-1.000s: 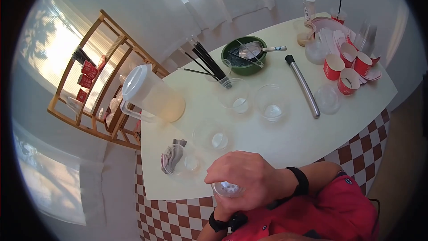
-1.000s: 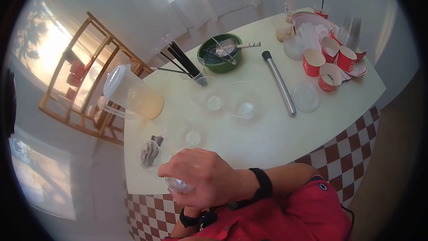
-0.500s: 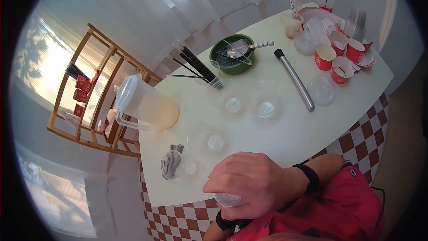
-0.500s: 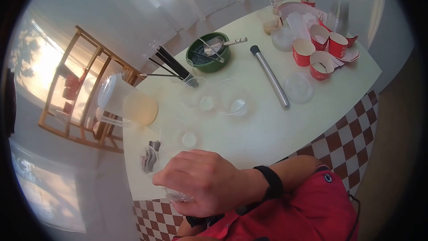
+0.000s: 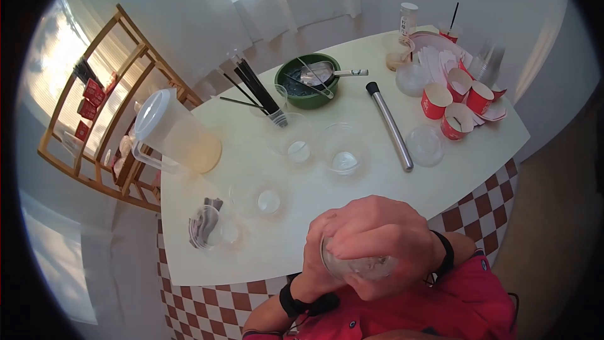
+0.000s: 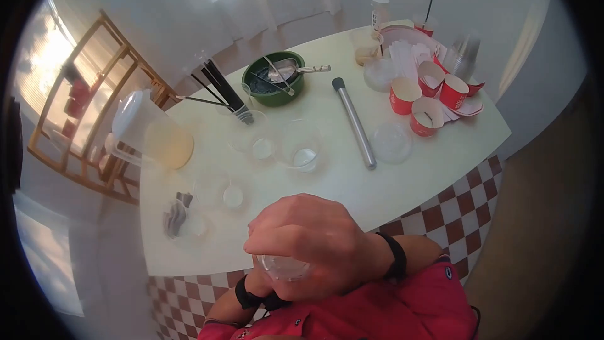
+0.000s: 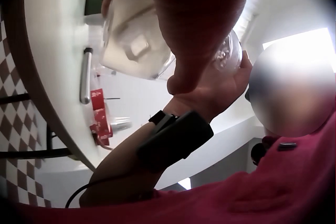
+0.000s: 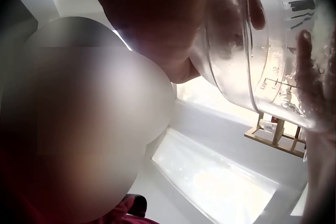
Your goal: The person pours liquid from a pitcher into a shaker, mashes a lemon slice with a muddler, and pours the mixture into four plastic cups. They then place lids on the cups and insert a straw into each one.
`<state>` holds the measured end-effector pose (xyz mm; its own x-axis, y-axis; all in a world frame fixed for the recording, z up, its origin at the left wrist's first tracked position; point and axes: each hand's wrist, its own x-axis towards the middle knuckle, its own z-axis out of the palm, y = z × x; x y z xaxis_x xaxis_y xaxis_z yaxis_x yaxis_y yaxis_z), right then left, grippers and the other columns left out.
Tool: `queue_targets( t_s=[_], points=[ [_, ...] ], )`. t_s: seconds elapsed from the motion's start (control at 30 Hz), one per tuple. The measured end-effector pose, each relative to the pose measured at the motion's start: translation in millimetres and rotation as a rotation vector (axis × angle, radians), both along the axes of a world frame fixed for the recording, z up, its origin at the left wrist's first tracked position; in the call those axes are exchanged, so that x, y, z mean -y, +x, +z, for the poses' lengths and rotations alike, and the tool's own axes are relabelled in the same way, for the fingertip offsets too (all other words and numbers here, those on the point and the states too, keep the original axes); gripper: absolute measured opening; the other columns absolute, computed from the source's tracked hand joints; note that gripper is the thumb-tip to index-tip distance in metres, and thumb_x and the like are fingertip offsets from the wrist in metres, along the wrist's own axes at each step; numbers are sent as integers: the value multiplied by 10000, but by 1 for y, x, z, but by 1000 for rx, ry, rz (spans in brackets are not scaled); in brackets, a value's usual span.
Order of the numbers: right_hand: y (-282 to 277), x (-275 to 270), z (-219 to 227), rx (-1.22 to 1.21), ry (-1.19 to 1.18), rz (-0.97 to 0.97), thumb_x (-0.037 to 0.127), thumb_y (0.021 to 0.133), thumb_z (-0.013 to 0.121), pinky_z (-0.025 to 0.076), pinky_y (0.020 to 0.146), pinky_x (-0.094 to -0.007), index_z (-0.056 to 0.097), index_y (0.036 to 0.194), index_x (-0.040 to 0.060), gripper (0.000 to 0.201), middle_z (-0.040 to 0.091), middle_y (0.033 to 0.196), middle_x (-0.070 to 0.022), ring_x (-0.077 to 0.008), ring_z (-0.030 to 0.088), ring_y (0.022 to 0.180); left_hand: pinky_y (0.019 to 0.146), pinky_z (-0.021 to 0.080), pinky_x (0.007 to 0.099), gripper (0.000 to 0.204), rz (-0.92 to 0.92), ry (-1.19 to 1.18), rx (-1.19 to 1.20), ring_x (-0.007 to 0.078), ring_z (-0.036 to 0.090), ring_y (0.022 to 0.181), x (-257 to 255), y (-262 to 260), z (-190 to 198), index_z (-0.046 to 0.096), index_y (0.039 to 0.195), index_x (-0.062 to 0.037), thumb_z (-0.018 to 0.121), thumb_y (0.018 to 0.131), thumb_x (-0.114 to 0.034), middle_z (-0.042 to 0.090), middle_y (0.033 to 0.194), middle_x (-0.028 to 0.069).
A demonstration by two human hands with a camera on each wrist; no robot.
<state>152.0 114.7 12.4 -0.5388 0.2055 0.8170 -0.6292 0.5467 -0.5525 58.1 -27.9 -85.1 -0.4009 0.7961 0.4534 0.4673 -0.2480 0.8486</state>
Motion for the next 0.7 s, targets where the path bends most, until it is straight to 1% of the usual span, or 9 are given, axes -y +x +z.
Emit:
queue_targets(
  t_s=[0.07, 0.1, 0.17, 0.27, 0.3, 0.4, 0.5, 0.57, 0.7],
  points=[
    [22, -12, 5, 66, -3, -106, 114, 759, 711, 561, 814, -408, 613, 1108, -1, 380, 677, 927, -131, -301, 679, 843, 1020, 481, 443, 978, -73, 59, -1, 360, 548, 1252, -25, 8, 11, 374, 1441, -42, 919, 663, -272, 516, 1349, 205],
    [32, -16, 4, 89, -78, -143, 113, 758, 702, 558, 830, -423, 594, 1119, -9, 396, 676, 932, -140, -307, 677, 864, 1006, 497, 442, 967, -94, 7, 96, 397, 565, 1213, -35, 15, 19, 406, 1432, -36, 917, 637, -242, 532, 1327, 218],
    [51, -24, -11, 116, -220, -237, 110, 756, 682, 552, 861, -451, 554, 1143, -23, 429, 676, 943, -158, -319, 672, 906, 1015, 495, 437, 991, -161, 46, 69, 377, 568, 1229, -45, 31, 11, 387, 1436, -40, 937, 641, -255, 530, 1350, 200],
    [65, -25, -26, 43, -103, -303, 104, 768, 655, 538, 900, -482, 505, 1163, -26, 443, 670, 945, -179, -333, 662, 946, 1017, 495, 438, 1030, -202, 98, 71, 395, 566, 1224, -61, 39, -4, 389, 1434, -37, 956, 602, -257, 538, 1355, 193],
    [64, -29, -26, 193, -230, -380, 130, 781, 659, 537, 906, -495, 504, 1167, -23, 444, 668, 946, -191, -345, 664, 940, 1016, 495, 441, 1032, -201, 67, 135, 394, 566, 1225, -58, 48, -10, 394, 1432, -38, 957, 595, -256, 539, 1354, 191],
    [67, -27, -30, 97, -71, -239, 143, 782, 669, 535, 905, -511, 503, 1163, -18, 446, 670, 952, -202, -348, 666, 936, 1009, 497, 435, 991, -162, 106, 129, 386, 563, 1213, -58, 39, -13, 411, 1437, -41, 926, 613, -236, 541, 1325, 196],
    [63, -19, -33, 70, -61, -213, 133, 761, 686, 535, 901, -517, 501, 1166, -17, 470, 672, 958, -206, -349, 668, 933, 1010, 497, 434, 969, -133, 143, 73, 383, 562, 1207, -43, 39, -10, 422, 1433, -41, 914, 619, -226, 543, 1314, 197],
    [54, -16, -35, -59, 0, -96, 131, 783, 683, 533, 905, -518, 501, 1168, -11, 448, 672, 966, -201, -353, 664, 956, 1022, 492, 441, 963, -102, 172, 43, 389, 559, 1212, -37, 35, -8, 436, 1424, -39, 919, 612, -225, 543, 1320, 193],
    [32, 0, -37, 180, -58, -90, 95, 793, 695, 517, 944, -519, 499, 1153, -9, 423, 679, 1024, -210, -360, 661, 983, 1025, 491, 448, 963, -11, 141, 62, 382, 561, 1215, -12, 15, -19, 453, 1419, -41, 933, 605, -224, 554, 1316, 184]
  ],
)
